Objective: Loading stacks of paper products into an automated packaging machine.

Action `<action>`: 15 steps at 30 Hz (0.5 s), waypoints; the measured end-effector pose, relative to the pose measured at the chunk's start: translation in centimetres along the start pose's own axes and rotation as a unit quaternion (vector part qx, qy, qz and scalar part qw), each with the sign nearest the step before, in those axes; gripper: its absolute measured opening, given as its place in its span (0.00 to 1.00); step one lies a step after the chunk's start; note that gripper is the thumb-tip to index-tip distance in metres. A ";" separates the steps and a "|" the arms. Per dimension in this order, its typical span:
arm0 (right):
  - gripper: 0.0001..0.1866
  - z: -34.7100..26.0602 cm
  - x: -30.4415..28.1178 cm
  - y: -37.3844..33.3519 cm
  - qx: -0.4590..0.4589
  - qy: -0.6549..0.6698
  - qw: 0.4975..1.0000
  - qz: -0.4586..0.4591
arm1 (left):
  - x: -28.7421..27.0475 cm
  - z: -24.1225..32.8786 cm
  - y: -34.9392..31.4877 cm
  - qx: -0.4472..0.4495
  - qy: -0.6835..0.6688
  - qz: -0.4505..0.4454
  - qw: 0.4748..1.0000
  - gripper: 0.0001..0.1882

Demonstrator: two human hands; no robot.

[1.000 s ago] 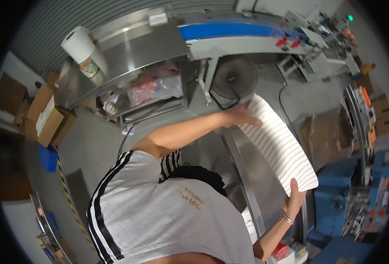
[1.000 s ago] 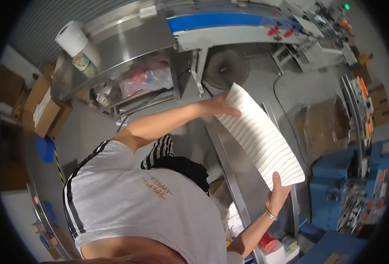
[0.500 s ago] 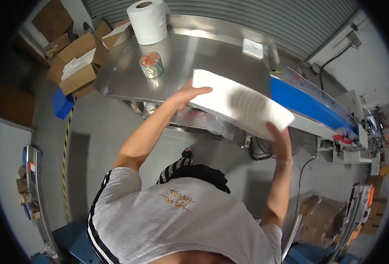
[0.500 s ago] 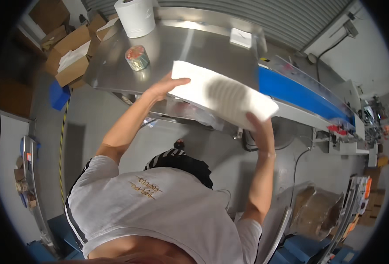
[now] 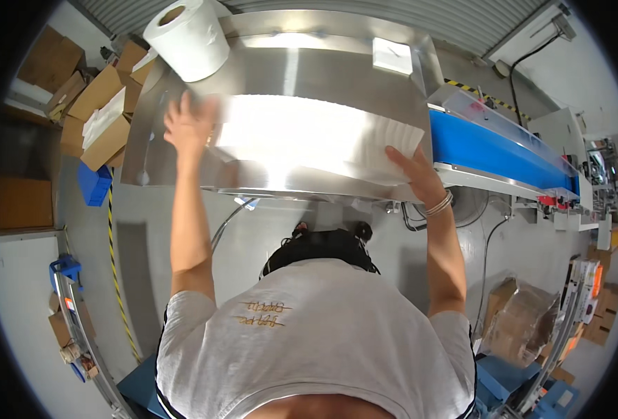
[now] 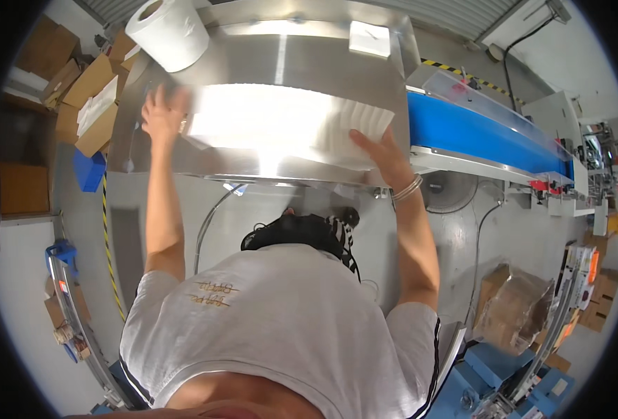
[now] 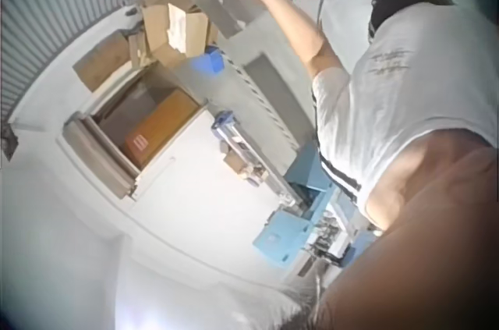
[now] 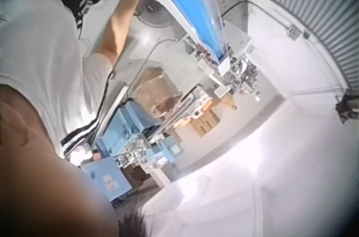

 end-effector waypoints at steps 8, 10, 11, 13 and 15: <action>0.44 -1.5 -2.2 -0.7 -0.010 -0.037 0.997 -0.068 | 3.4 0.9 -3.6 -0.136 -0.309 -0.175 0.925 0.27; 0.43 -1.4 -3.8 -0.5 -0.002 -0.053 0.996 -0.065 | 2.7 2.5 -4.8 -0.145 -0.342 -0.200 0.907 0.28; 0.43 -1.4 -4.4 -0.3 0.000 -0.050 0.996 -0.074 | 2.8 2.5 -5.3 -0.156 -0.369 -0.202 0.894 0.28; 0.40 -2.3 -5.8 -0.8 -0.054 0.000 0.992 -0.110 | 2.3 2.3 -5.7 -0.246 -0.503 -0.269 0.784 0.28; 0.38 0.4 -8.1 0.3 0.004 0.038 0.992 -0.117 | 1.2 1.8 -5.4 -0.205 -0.357 -0.193 0.891 0.28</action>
Point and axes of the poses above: each hand's wrist, its own y-axis towards the middle knuckle, its own x-axis out of the palm, z = x × y, the point moved 3 cm from there along y, towards the middle knuckle, and after that the axes turned 15 degrees about z, right-handed, at the moved point
